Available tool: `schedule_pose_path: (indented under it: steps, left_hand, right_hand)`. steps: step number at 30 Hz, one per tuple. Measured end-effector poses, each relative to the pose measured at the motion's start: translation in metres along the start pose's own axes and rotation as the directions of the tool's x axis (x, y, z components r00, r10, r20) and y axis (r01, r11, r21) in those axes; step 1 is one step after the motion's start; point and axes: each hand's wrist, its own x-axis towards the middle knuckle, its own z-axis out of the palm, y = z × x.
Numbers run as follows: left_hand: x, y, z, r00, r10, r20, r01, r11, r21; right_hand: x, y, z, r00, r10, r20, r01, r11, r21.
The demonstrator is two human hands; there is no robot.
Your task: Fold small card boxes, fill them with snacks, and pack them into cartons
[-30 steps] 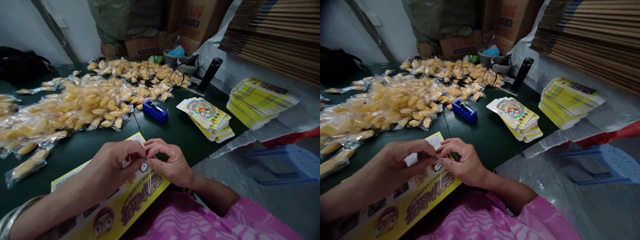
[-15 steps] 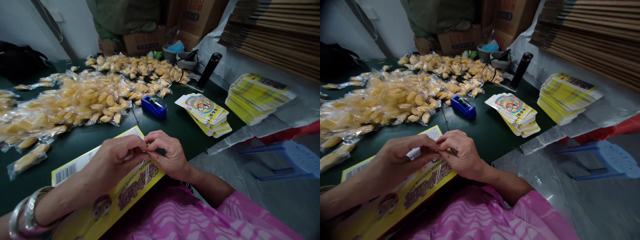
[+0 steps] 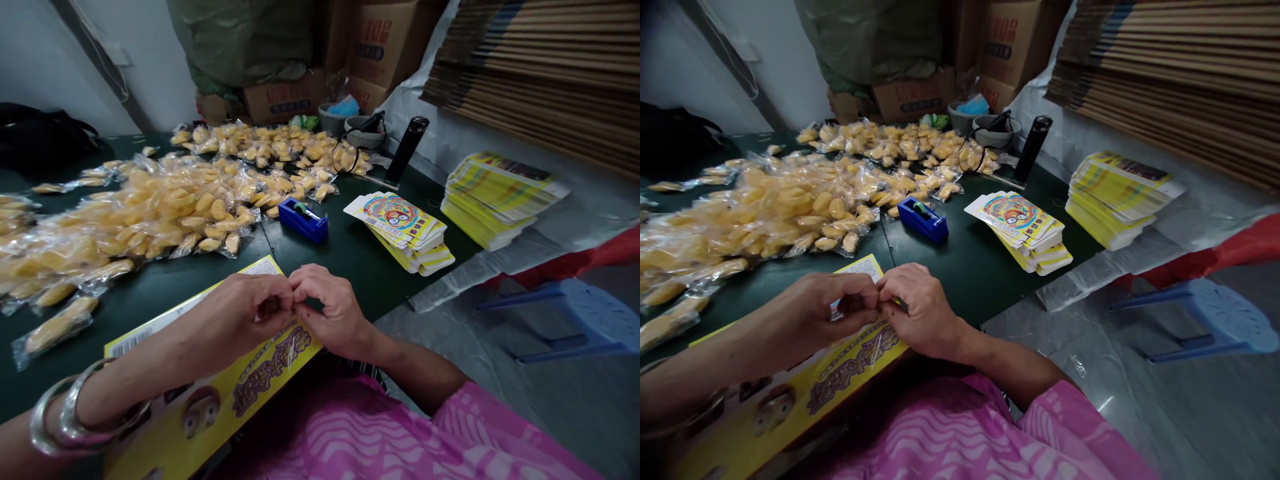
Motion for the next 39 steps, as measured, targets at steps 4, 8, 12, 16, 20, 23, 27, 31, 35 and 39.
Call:
schedule_pose_path:
  steps: [4,8,12,16,20,23,27,31,35,39]
  left_hand:
    - [-0.008,0.005,0.0,0.99,0.094,-0.104,-0.098,0.995,-0.036]
    - [-0.023,0.013,-0.015,0.993,0.1,-0.068,-0.107,0.989,-0.107]
    - [-0.017,0.009,-0.027,0.983,-0.023,-0.184,-0.034,0.954,-0.299]
    - [-0.005,0.0,-0.019,0.982,-0.025,-0.188,-0.045,0.933,-0.356]
    - [-0.006,-0.003,-0.009,0.978,0.079,-0.193,-0.128,0.958,-0.257]
    - [-0.01,-0.002,-0.009,0.969,0.114,-0.22,-0.164,0.96,-0.228]
    - [-0.011,-0.002,-0.01,0.958,0.149,-0.245,-0.198,0.961,-0.192]
    - [-0.01,-0.004,-0.01,0.938,0.224,-0.264,-0.259,0.96,-0.108]
    - [-0.01,-0.002,-0.011,0.922,0.273,-0.274,-0.287,0.958,-0.011]
    - [-0.01,0.001,-0.014,0.901,0.352,-0.255,-0.322,0.935,0.151]
  right_hand:
    - [-0.001,0.0,0.0,1.0,0.006,-0.02,-0.005,0.999,0.038]
    - [-0.001,-0.003,0.0,0.999,0.012,-0.037,-0.011,0.999,0.037]
    - [0.001,-0.008,-0.003,0.997,-0.08,-0.01,0.08,0.996,-0.033]
    - [0.002,-0.008,-0.007,0.985,-0.165,0.044,0.169,0.979,-0.112]
    - [0.002,-0.007,-0.008,0.986,-0.166,0.037,0.168,0.981,-0.094]
    - [0.001,-0.007,-0.007,0.991,-0.133,0.025,0.135,0.988,-0.07]
    - [0.001,-0.007,-0.005,0.992,-0.126,0.009,0.127,0.991,-0.052]
    - [0.003,-0.007,-0.004,0.99,-0.139,0.005,0.139,0.988,-0.06]
    - [0.005,-0.007,-0.004,0.993,-0.117,0.001,0.117,0.991,-0.071]
    - [0.007,-0.005,-0.003,0.994,-0.107,0.018,0.108,0.992,-0.071]
